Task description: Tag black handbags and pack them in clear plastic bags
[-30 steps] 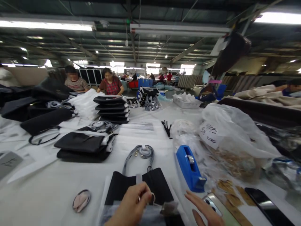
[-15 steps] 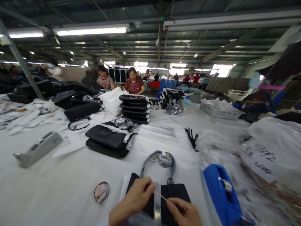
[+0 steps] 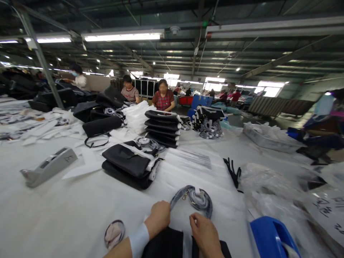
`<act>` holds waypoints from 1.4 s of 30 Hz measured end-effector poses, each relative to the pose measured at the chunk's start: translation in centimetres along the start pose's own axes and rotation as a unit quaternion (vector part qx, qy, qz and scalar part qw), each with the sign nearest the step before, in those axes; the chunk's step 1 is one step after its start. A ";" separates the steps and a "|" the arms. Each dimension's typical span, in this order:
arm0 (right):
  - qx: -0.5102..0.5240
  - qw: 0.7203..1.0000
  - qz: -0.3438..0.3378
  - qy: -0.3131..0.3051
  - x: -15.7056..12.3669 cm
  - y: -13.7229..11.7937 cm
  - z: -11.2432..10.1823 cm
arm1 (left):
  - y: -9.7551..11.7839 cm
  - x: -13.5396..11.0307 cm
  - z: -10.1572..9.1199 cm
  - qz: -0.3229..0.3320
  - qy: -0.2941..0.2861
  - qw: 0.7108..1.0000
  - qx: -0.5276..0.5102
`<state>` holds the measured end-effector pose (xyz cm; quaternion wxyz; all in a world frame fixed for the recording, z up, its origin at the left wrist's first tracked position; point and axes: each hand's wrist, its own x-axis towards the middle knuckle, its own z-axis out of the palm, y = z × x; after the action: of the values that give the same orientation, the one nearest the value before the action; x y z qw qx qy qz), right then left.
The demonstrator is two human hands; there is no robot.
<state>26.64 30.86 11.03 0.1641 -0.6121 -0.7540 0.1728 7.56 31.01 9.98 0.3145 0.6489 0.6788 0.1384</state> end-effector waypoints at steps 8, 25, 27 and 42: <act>0.078 0.995 -0.053 -0.040 2.3 -1.4 2.1 | 0.4 1.2 -0.7 0.137 -0.070 0.961 -0.232; 0.102 0.986 -0.077 -0.105 -0.3 -0.8 -0.6 | -0.6 -1.2 -3.6 0.113 -0.003 0.993 -0.024; 0.118 0.984 -0.081 -0.105 -0.6 -1.7 -1.3 | 0.3 -1.9 -4.0 0.124 0.018 0.992 -0.020; 0.247 0.963 -0.067 -0.082 1.9 -4.3 -0.2 | 0.1 -0.4 -2.2 0.110 0.008 0.919 -0.379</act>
<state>22.60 31.96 13.23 0.2595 -0.4840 -0.7380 0.3920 6.27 31.07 11.77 0.5142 0.5505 0.5024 0.4244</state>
